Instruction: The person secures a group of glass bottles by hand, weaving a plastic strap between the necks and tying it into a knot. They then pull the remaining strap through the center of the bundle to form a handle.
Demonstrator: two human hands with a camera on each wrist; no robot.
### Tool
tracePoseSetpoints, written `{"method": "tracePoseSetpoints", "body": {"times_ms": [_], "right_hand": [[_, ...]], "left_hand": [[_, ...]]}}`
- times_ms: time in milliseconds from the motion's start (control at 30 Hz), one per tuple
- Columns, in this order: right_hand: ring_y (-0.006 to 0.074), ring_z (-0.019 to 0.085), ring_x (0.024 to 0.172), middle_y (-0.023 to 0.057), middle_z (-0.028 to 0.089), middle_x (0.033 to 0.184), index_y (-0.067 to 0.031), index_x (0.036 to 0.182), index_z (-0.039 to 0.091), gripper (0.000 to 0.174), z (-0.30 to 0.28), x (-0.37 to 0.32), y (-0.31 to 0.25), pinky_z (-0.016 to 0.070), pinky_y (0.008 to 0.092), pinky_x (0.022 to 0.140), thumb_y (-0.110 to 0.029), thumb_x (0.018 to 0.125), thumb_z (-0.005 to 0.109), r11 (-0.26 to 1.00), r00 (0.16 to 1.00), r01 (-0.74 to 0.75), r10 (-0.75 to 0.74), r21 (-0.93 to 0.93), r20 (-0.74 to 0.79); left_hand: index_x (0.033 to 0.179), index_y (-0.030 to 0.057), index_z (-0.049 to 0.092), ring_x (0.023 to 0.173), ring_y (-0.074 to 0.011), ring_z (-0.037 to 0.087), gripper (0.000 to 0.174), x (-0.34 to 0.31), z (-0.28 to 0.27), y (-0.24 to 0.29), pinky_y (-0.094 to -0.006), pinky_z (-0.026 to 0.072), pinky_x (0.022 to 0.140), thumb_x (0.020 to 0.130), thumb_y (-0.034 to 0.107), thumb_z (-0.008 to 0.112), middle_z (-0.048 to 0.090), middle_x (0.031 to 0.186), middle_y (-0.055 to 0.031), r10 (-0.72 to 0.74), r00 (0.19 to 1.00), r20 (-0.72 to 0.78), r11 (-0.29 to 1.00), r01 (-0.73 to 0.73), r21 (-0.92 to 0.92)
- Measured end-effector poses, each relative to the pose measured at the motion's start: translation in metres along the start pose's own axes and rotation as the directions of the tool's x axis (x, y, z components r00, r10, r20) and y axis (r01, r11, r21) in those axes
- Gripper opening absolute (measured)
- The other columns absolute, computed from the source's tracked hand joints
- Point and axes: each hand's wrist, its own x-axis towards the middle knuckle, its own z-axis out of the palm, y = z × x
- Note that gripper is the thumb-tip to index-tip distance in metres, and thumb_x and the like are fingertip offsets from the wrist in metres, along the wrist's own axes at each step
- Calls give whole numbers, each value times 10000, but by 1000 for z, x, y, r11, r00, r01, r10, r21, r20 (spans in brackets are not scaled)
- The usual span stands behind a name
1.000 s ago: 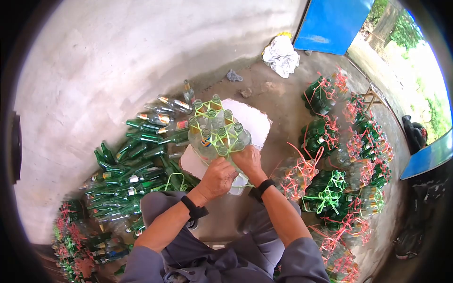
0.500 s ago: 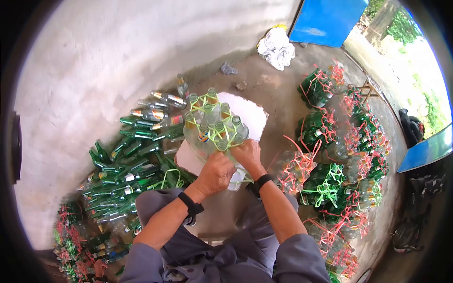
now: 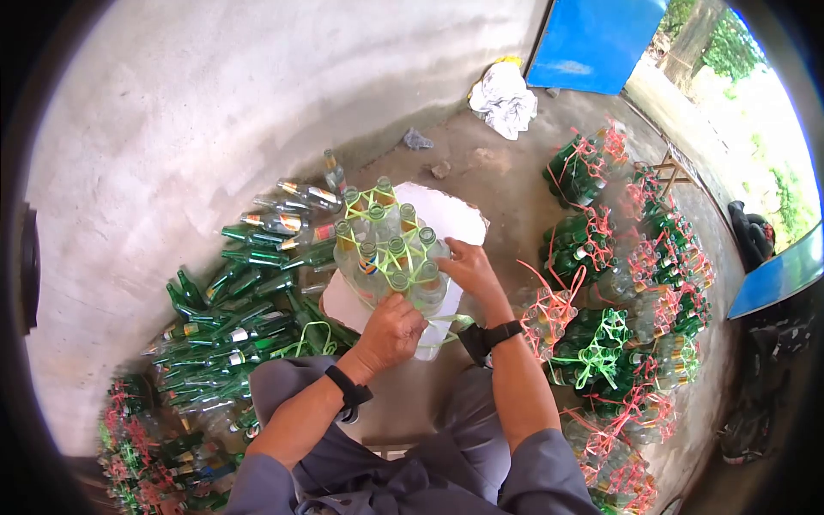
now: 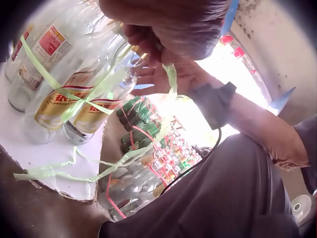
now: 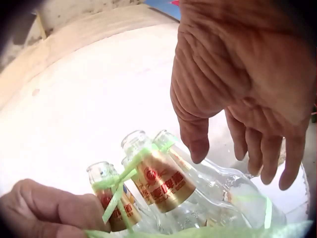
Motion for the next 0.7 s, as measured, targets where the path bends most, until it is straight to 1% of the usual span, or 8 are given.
{"method": "tracePoseSetpoints", "body": {"times_ms": [33,67,133,233,367,467,567,700], "right_hand": [[251,690,874,245,718,975,59,1284,635,575,-4,3,-29,535,353,804,-225,794,731,981,988,-97,115,-167,102],[251,690,874,245,718,975,59,1284,635,575,1,10,-21,535,353,804,-225,794,731,981,988,-103,120,-162,101],[346,693,1052,280,698,1116,52,1283,636,587,13,21,-9,525,388,925,-238,782,731,980,997,23,-8,-199,76],[404,643,1153,268,679,1188,51,1271,641,584,14,25,-8,494,421,1003,-237,768,711,974,988,-54,84,-218,130],[410,649,1123,292,673,1173,51,1249,651,568,20,29,-7,502,425,984,-225,754,692,954,986,-74,114,-289,125],[428,655,1076,318,674,1120,50,1216,669,546,27,28,-6,508,436,961,-215,740,686,946,995,-78,92,-314,32],[456,660,1003,341,673,1016,67,1164,684,522,28,28,-6,513,456,920,-221,729,692,939,997,-67,71,-337,-2],[470,668,874,324,665,869,26,1090,725,430,28,25,-17,523,474,823,-198,724,698,960,997,-72,67,-269,-30]], "left_hand": [[731,53,614,813,-304,538,109,-1,2,-1,-415,453,762,744,37,721,567,761,-105,1,1000,-4,1000,-1,7],[741,60,625,815,-297,535,108,-1,4,-1,-418,443,757,733,48,733,562,763,-99,4,1000,-9,1000,-4,13],[740,61,624,814,-294,533,112,-1,6,0,-416,442,756,732,49,735,557,759,-96,0,1000,-15,1000,0,25],[742,61,622,813,-290,530,119,-2,8,0,-413,441,754,733,53,740,548,753,-91,-19,1000,-21,999,20,45],[752,55,610,807,-289,524,129,-2,9,4,-409,441,754,745,47,739,537,749,-91,-61,998,-4,997,61,46],[751,49,597,807,-295,520,137,2,9,9,-416,442,763,756,35,733,534,757,-94,-87,996,-35,996,87,-1],[752,45,592,812,-302,519,138,4,14,9,-425,444,780,760,27,729,532,766,-98,-98,994,-54,995,96,-28],[767,41,602,826,-305,523,129,3,12,11,-428,446,795,761,32,731,538,777,-99,-115,993,-37,993,115,-16]]}}
